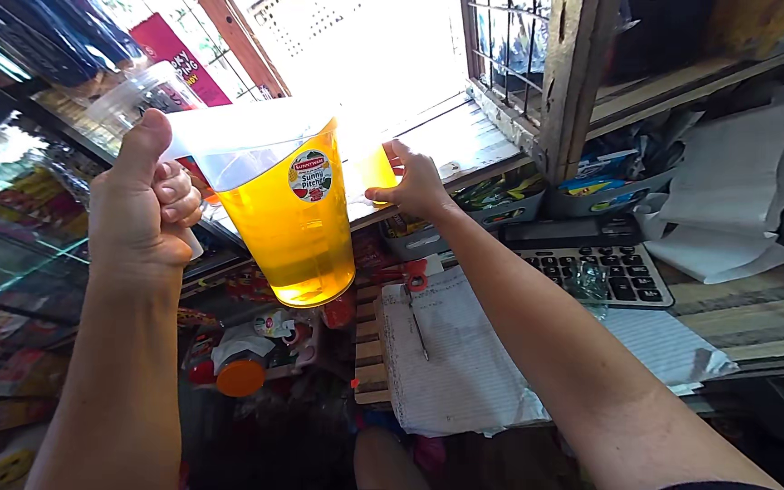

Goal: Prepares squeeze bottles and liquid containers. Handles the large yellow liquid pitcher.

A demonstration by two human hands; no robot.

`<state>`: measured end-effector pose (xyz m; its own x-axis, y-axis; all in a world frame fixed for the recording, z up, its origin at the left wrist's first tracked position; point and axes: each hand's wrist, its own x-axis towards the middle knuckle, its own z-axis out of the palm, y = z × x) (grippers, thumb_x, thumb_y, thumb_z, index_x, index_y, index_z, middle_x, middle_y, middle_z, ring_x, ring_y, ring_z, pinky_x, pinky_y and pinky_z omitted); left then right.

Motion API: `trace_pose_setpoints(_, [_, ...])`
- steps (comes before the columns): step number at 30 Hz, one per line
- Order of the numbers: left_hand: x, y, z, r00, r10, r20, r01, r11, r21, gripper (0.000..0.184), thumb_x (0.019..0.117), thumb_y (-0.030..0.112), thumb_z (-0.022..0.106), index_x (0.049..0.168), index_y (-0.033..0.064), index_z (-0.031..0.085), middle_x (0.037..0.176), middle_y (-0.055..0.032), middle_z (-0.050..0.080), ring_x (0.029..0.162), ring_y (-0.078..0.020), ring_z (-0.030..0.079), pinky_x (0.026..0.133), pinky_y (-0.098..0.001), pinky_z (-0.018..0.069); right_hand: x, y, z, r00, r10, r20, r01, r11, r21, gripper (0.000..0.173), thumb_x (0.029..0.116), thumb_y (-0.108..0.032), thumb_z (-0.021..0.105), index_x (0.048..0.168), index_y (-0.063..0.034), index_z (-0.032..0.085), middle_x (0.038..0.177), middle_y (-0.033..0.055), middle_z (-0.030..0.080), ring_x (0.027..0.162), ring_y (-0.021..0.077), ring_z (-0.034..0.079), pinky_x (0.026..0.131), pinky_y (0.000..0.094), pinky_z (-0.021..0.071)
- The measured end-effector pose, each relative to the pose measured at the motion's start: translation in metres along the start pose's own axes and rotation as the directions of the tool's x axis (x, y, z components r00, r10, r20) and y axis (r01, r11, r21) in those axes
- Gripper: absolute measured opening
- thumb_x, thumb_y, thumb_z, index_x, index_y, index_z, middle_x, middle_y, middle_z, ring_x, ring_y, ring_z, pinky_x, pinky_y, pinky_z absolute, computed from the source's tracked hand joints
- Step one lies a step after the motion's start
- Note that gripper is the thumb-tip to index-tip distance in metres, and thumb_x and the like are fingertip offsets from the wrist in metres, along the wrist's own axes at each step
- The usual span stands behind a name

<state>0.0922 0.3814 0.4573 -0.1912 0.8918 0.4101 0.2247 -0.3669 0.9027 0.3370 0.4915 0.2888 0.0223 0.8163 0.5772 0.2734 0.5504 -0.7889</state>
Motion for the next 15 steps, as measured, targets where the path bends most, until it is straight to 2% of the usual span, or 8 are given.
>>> trace_pose_setpoints(15, [0.0007,0.0012,-0.0005,1.000,-0.005,-0.004,0.005,1.000,0.016,0.043,0.1034,0.044,0.057,0.066,0.0301,0.042,0.051,0.0149,0.033,0.040,0.0036,0.032,0.038,-0.0117,0.0268,-0.0002,-0.0006,-0.0006,1.000,0.015,0.015,-0.015,1.000,-0.003,0.070,0.0765,-0.019,0.090,0.137,-0.0053,0.058,0.127,0.0144,0.067,0.115,0.0258,0.067,0.101,0.0469,0.0534])
